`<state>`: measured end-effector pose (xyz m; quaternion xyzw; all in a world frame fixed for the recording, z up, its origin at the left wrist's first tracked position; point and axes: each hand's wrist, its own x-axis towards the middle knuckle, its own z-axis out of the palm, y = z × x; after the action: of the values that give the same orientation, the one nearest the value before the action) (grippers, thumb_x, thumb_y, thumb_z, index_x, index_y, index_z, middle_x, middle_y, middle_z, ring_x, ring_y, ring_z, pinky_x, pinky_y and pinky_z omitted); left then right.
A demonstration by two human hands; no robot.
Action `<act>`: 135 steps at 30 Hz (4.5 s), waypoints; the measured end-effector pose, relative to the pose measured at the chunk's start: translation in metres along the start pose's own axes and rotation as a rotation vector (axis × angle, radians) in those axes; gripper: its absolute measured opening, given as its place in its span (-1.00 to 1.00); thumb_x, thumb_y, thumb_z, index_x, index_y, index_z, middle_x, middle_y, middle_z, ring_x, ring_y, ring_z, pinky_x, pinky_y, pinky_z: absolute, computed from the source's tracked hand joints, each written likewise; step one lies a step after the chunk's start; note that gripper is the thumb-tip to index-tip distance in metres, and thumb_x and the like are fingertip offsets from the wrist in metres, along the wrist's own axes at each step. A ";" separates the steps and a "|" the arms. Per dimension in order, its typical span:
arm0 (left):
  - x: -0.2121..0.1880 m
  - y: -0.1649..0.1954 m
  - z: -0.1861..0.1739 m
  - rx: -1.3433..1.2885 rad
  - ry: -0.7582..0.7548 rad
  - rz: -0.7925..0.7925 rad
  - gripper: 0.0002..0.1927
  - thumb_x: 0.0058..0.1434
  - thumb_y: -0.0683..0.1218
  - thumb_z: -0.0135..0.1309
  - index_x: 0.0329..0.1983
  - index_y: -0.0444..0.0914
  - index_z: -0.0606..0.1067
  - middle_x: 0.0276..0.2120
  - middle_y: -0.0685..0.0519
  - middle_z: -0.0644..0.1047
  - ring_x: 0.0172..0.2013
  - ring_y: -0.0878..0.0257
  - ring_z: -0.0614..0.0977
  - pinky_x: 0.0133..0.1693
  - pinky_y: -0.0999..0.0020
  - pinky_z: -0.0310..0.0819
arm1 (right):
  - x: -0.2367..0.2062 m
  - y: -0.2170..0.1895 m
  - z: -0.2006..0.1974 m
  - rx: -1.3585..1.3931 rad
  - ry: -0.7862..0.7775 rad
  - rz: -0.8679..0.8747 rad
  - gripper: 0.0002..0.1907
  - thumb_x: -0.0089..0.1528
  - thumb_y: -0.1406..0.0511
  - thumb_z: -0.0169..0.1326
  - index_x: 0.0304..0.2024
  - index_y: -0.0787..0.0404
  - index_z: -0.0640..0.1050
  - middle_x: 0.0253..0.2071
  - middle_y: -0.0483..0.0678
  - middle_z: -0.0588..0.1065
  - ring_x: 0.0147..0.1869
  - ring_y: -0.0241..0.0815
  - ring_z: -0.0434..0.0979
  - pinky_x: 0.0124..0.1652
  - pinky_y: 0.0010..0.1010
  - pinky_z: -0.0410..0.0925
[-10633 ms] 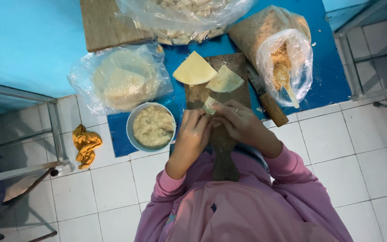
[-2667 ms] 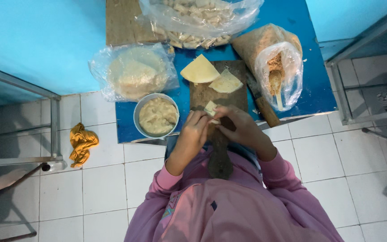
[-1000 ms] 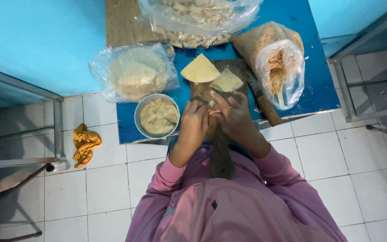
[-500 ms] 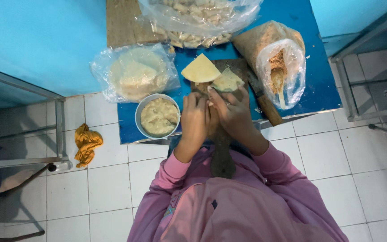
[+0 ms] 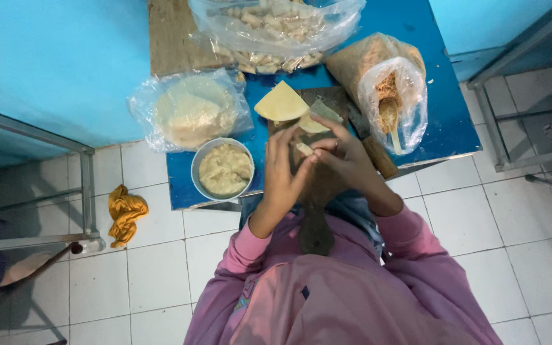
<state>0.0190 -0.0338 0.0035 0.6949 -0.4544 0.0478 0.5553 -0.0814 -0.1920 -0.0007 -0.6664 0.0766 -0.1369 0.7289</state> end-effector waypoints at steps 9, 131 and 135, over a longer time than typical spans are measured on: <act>0.008 -0.025 0.001 0.289 -0.153 -0.071 -0.54 0.24 -0.04 0.27 0.15 -0.29 0.47 -0.01 -0.14 0.48 -0.01 -0.18 0.50 0.01 0.02 0.42 | 0.049 -0.099 -0.064 -0.974 -0.217 0.213 -0.06 0.09 0.17 0.38 0.45 0.04 0.22 -0.30 -0.06 0.66 -0.27 -0.26 0.62 -0.27 -0.40 0.44; -0.026 -0.010 -0.003 0.056 -0.014 -0.005 -0.80 0.22 -0.34 0.09 -0.08 -0.37 0.47 -0.23 -0.18 0.46 -0.19 -0.14 0.53 -0.16 0.08 0.42 | -0.047 0.000 0.010 -1.149 0.631 -0.444 -0.53 0.22 0.41 0.27 0.18 0.28 0.47 0.06 0.15 0.53 0.14 0.13 0.49 0.13 -0.14 0.34; -0.027 -0.011 -0.003 0.052 -0.020 -0.016 -0.81 0.23 -0.33 0.11 -0.09 -0.36 0.47 -0.23 -0.17 0.45 -0.18 -0.13 0.54 -0.15 0.09 0.43 | -0.035 0.010 0.035 -1.151 0.467 -0.413 -0.49 0.14 0.39 0.29 0.14 0.25 0.48 -0.10 0.07 0.54 -0.01 0.12 0.50 -0.02 -0.13 0.36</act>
<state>0.0126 -0.0164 -0.0188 0.7131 -0.4529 0.0481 0.5330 -0.1037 -0.1475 -0.0093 -0.9038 0.1644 -0.3523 0.1786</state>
